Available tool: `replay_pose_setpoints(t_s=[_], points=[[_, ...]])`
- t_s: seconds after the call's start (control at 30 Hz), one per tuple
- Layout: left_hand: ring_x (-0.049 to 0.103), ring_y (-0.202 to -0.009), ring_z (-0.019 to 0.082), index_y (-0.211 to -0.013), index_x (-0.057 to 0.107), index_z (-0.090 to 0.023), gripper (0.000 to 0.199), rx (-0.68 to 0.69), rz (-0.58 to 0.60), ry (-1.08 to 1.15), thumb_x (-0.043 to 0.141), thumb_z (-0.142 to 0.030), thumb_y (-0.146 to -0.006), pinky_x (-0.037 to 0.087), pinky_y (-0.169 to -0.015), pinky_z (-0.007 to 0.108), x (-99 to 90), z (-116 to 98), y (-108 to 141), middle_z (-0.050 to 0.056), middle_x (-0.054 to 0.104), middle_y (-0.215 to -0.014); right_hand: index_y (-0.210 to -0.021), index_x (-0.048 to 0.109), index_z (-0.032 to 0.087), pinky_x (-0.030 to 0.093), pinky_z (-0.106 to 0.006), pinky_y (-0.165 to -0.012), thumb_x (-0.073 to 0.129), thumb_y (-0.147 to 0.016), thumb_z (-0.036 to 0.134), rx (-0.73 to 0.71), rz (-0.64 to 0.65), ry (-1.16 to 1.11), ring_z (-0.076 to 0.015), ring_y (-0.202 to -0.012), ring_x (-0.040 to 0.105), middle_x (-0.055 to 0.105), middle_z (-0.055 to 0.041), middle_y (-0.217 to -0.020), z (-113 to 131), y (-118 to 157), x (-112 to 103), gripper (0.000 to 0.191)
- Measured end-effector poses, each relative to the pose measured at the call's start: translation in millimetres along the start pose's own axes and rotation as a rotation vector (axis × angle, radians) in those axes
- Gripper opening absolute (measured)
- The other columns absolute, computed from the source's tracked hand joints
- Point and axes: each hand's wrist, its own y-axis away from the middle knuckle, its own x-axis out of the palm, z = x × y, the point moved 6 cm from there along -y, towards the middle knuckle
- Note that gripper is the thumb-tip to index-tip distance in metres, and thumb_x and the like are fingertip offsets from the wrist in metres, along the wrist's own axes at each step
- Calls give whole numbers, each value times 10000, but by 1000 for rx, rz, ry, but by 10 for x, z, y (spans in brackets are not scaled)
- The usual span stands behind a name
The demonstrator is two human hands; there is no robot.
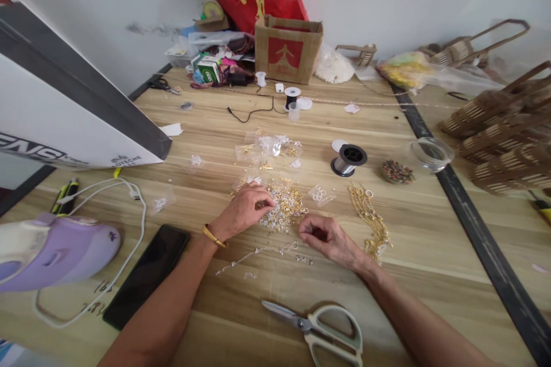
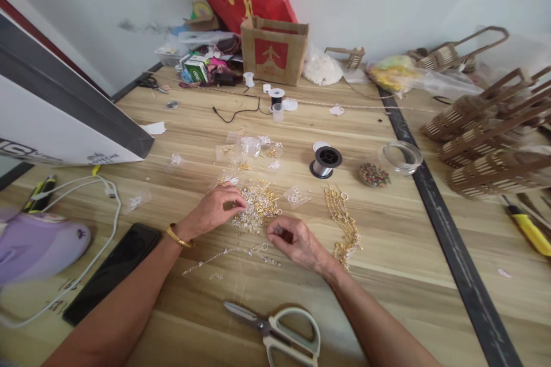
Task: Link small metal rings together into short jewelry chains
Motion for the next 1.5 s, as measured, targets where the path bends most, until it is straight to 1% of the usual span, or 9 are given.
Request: replay_pose_setpoints(t_s=[0.17, 0.27, 0.5, 0.67, 0.83, 1.0, 1.2, 1.37, 1.5], points=[[552, -793, 172, -777, 691, -182, 40, 16, 113, -103, 662, -208, -786, 388, -852, 356, 70, -11, 15, 16, 646, -765, -758, 549, 151, 285, -204, -487, 532, -862, 286, -3, -2, 2, -88, -552, 380, 467, 23, -624, 13, 2, 0, 171], [534, -809, 174, -793, 691, -184, 53, 32, 148, -138, 645, -210, -802, 384, -828, 340, 91, -26, 25, 15, 631, -772, -754, 545, 153, 281, -205, -488, 533, -861, 283, -2, -2, 5, -88, -551, 375, 461, 24, -621, 20, 1, 1, 169], [522, -819, 171, -750, 662, -166, 125, 44, 156, -155, 592, -211, -844, 374, -841, 338, 62, -32, 31, 11, 636, -764, -755, 545, 150, 278, -206, -489, 533, -860, 262, 8, 1, 0, -87, -555, 373, 464, 23, -627, 19, 3, 6, 155], [544, -816, 167, -766, 655, -170, 109, 45, 124, -112, 580, -171, -845, 389, -840, 339, 36, -5, 30, 8, 660, -777, -759, 549, 150, 283, -206, -492, 540, -858, 268, 12, -3, -10, -87, -555, 379, 468, 25, -628, 8, 6, 7, 154], [565, -799, 158, -763, 652, -166, 90, 13, 97, -57, 592, -139, -825, 408, -816, 321, -10, 18, 21, 9, 674, -774, -749, 540, 152, 279, -208, -492, 536, -859, 267, 7, -2, -14, -87, -553, 374, 467, 28, -626, 19, 4, 7, 160], [560, -775, 159, -723, 664, -169, 95, 31, 155, -59, 618, -143, -802, 408, -807, 324, -28, -11, 25, 11, 663, -746, -758, 543, 150, 275, -210, -492, 533, -860, 257, 3, -4, -9, -86, -554, 371, 469, 26, -631, 34, 6, 7, 149], [547, -787, 158, -704, 670, -173, 113, 57, 244, -103, 616, -140, -799, 394, -817, 312, 30, -2, 63, 9, 651, -746, -761, 539, 151, 267, -211, -486, 533, -861, 265, 5, -2, -10, -84, -548, 362, 460, 30, -629, 46, 8, 10, 152], [535, -798, 161, -710, 673, -171, 123, 60, 270, -102, 603, -142, -806, 394, -799, 297, 50, 26, 75, 13, 652, -746, -761, 540, 150, 272, -211, -491, 535, -863, 281, 12, 4, -12, -84, -553, 367, 461, 28, -631, 39, 7, 11, 166], [539, -794, 157, -732, 675, -170, 127, 58, 259, -74, 584, -132, -812, 401, -801, 300, 24, -2, 70, 15, 659, -758, -763, 541, 150, 274, -215, -493, 539, -864, 314, 14, 1, -17, -87, -556, 370, 462, 25, -633, 29, 7, 11, 192]])
